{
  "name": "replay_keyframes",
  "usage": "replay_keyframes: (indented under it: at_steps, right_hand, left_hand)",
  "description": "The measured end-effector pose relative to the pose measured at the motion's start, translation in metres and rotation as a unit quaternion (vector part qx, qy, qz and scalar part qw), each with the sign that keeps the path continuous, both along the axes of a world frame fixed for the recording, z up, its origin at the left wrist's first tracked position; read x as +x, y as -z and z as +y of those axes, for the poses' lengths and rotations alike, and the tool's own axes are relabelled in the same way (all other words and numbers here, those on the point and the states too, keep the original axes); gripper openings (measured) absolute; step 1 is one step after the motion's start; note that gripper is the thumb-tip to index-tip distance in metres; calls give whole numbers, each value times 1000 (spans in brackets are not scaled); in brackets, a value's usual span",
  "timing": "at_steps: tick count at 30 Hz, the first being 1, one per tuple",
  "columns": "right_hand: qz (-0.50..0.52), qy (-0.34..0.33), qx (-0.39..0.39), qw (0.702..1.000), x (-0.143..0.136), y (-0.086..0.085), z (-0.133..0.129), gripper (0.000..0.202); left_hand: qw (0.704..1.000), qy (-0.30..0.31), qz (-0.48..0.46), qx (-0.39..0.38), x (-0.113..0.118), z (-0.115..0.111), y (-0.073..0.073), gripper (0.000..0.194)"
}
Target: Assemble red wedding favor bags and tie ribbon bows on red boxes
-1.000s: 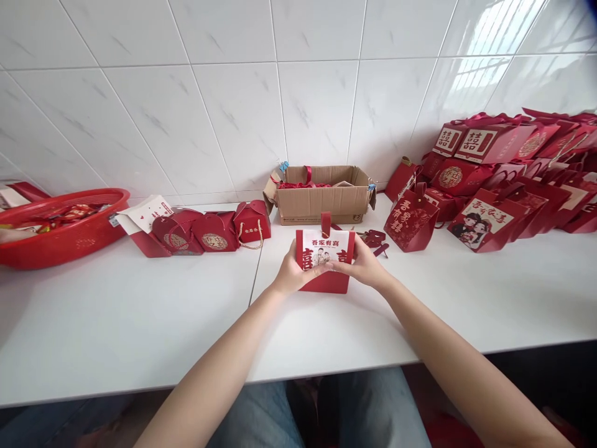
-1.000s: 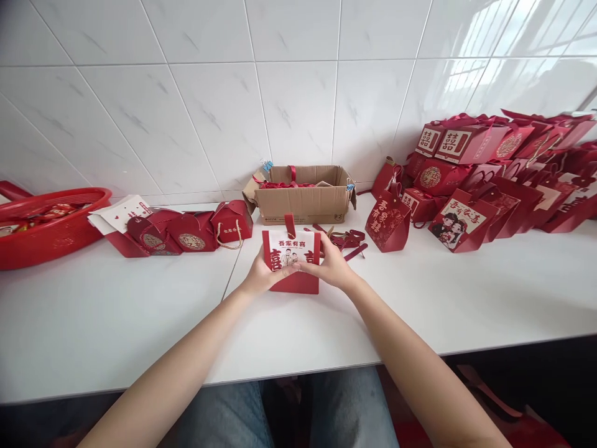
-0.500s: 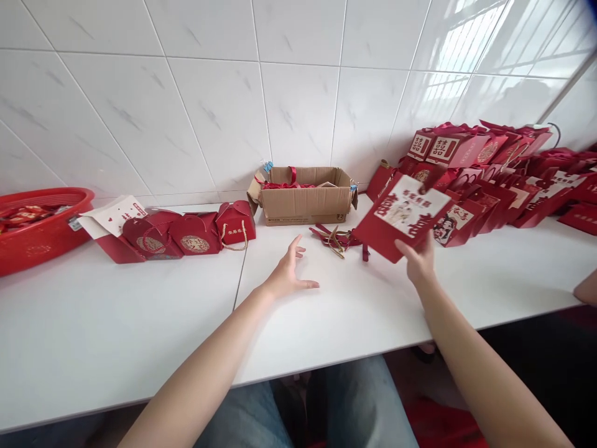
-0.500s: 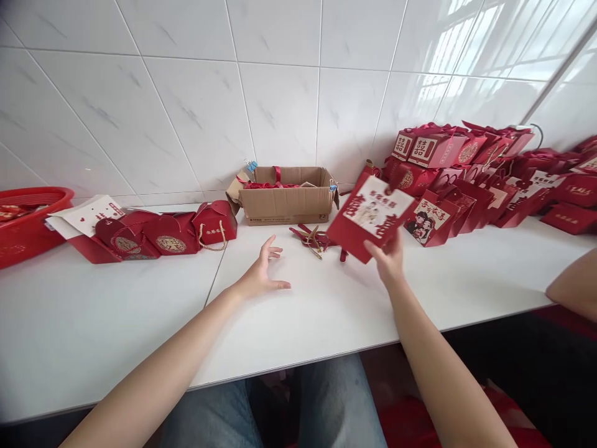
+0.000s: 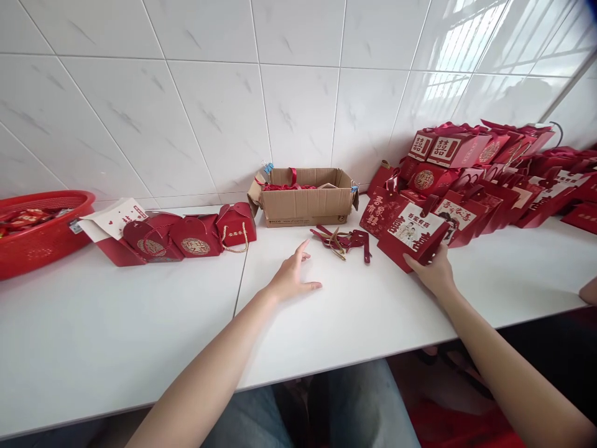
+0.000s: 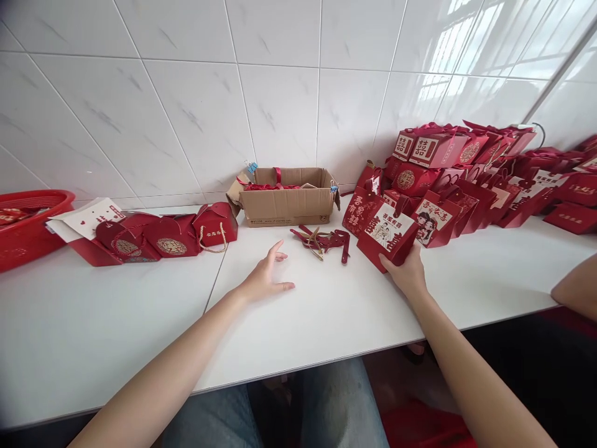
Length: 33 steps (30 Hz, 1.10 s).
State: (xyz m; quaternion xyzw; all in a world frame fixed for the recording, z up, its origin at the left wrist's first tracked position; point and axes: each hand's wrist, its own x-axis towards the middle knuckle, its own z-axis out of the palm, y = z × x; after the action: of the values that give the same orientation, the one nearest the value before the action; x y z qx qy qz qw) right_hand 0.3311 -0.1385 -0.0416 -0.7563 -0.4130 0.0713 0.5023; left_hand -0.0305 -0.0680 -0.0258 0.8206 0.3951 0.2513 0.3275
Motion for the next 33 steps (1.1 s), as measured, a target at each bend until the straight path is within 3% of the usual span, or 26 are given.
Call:
replay_keyframes:
  at_steps: [8, 17, 29, 33]
  right_hand:
    - [-27, -38, 30, 998, 15, 7, 50, 83]
    - [-44, 7, -7, 999, 21, 15, 107, 91]
    - [-3, 120, -49, 992, 40, 4, 130, 94]
    - [-3, 146, -30, 989, 40, 4, 129, 115]
  left_hand:
    - [1000, 0, 13, 7, 0, -1, 0, 109]
    - [1000, -10, 7, 0, 1, -1, -1, 110]
    - [1000, -5, 23, -1, -1, -3, -3, 108]
    - [1000, -2, 28, -1, -1, -1, -3, 108]
